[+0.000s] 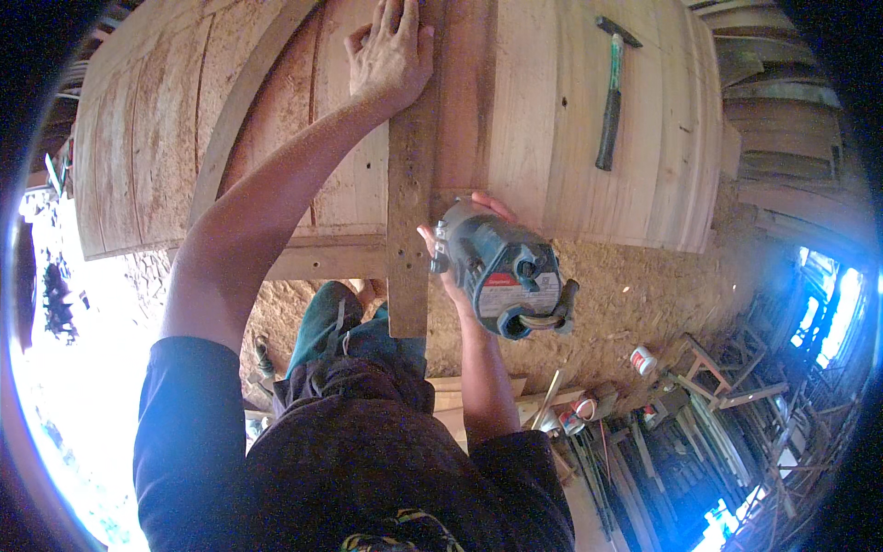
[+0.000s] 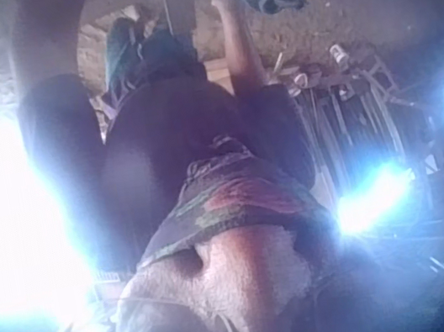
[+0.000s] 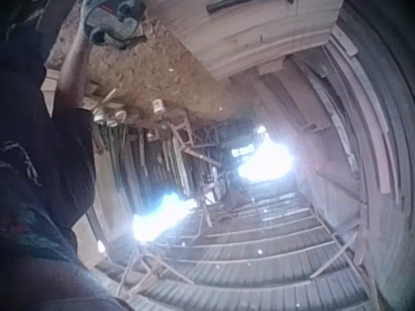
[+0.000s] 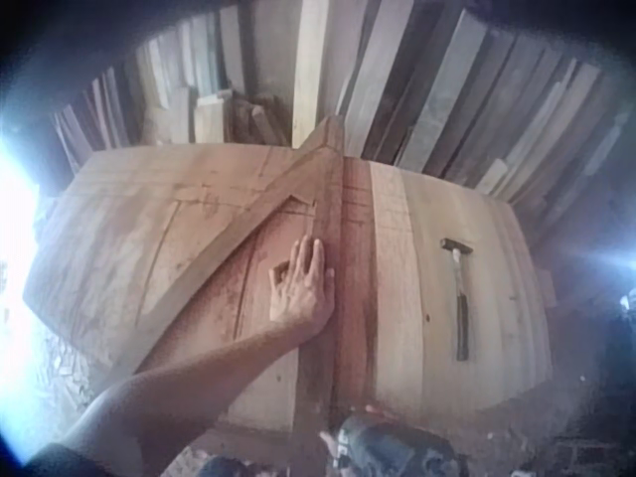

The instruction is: The person assembles a wooden structure by hammering nails into wooden planks and using a power drill to fasten joints. They repeatedly position planks, secure them with a hammer, and then use the drill to reinforce the assembly.

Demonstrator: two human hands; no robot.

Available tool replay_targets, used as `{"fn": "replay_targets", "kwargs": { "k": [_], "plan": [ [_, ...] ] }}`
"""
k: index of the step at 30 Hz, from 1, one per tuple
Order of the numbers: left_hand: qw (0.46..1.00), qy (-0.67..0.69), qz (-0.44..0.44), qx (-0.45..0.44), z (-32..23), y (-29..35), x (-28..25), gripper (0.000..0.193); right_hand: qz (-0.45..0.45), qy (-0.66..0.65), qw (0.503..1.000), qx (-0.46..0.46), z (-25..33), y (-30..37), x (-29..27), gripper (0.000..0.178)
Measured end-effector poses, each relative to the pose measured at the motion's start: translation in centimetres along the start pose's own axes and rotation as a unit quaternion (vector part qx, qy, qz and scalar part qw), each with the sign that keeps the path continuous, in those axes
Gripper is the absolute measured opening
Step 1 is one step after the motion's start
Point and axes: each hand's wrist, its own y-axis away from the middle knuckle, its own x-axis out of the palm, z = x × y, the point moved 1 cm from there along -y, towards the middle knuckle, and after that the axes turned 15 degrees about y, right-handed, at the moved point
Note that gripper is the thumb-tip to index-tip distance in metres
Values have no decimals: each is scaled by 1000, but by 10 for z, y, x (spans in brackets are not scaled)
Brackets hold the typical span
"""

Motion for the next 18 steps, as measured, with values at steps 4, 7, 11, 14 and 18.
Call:
{"fn": "replay_targets", "kwargs": {
  "k": [4,7,11,14,18],
  "plan": [
    [1000,4,1,-1,1,-1,1,65,25,-27,997,71,2,-3,0,83],
    [1000,8,4,-13,1,-2,3,65,-27,117,990,-77,17,-17,-6,84],
    [1000,0,7,-19,-1,0,2,65,19,10,999,27,5,-15,2,83],
    [1000,-7,1,-10,-2,0,2,65,18,-165,978,127,2,-23,9,82],
    [1000,4,-17,-6,-1,1,3,64,-40,-22,999,-15,6,-42,14,79]
  ]
}}
